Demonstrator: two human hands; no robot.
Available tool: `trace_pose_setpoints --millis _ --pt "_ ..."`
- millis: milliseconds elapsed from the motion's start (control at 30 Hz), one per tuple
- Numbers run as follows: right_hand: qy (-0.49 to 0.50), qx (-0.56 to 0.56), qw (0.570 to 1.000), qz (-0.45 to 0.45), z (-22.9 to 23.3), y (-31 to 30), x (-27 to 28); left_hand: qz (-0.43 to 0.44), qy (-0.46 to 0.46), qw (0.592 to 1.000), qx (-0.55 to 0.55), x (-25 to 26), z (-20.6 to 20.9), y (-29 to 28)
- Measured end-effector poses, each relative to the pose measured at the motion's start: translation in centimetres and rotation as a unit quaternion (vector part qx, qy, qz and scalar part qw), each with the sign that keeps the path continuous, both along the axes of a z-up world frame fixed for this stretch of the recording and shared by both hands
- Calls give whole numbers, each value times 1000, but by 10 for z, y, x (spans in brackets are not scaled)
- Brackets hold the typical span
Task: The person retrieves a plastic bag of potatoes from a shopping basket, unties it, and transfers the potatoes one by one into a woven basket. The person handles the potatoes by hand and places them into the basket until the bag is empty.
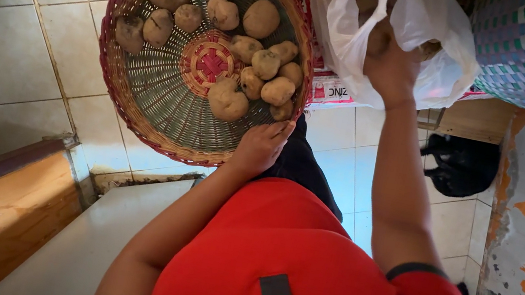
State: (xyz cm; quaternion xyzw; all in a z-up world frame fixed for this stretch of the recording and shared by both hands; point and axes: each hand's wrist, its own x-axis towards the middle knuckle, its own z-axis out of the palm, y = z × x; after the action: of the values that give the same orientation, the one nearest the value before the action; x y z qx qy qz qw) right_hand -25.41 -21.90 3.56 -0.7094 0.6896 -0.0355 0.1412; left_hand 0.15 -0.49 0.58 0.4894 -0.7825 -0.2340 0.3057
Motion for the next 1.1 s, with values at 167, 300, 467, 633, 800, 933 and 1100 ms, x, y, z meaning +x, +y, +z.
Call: trace_pose_setpoints --millis 167,300,467,633,800,933,1100 --pt "-428 15 904 -20 20 31 -32 3 12 1000 -1 0 1 0" --pt "-615 158 772 -33 48 46 12 6 12 1000 -4 0 -4 1" --pt "-335 -29 935 116 37 55 88 1 3 1000 -2 0 -6 2" --pt "-289 -161 929 166 64 59 126 5 -7 1000 -2 1 -10 3" --pt "-297 -173 924 169 66 69 98 6 5 1000 8 -1 -8 3" --pt "-268 -236 933 45 30 56 24 7 5 1000 4 -1 -8 3" --pt "-144 -166 975 -12 -32 25 -61 3 1 1000 -2 -1 -2 2"
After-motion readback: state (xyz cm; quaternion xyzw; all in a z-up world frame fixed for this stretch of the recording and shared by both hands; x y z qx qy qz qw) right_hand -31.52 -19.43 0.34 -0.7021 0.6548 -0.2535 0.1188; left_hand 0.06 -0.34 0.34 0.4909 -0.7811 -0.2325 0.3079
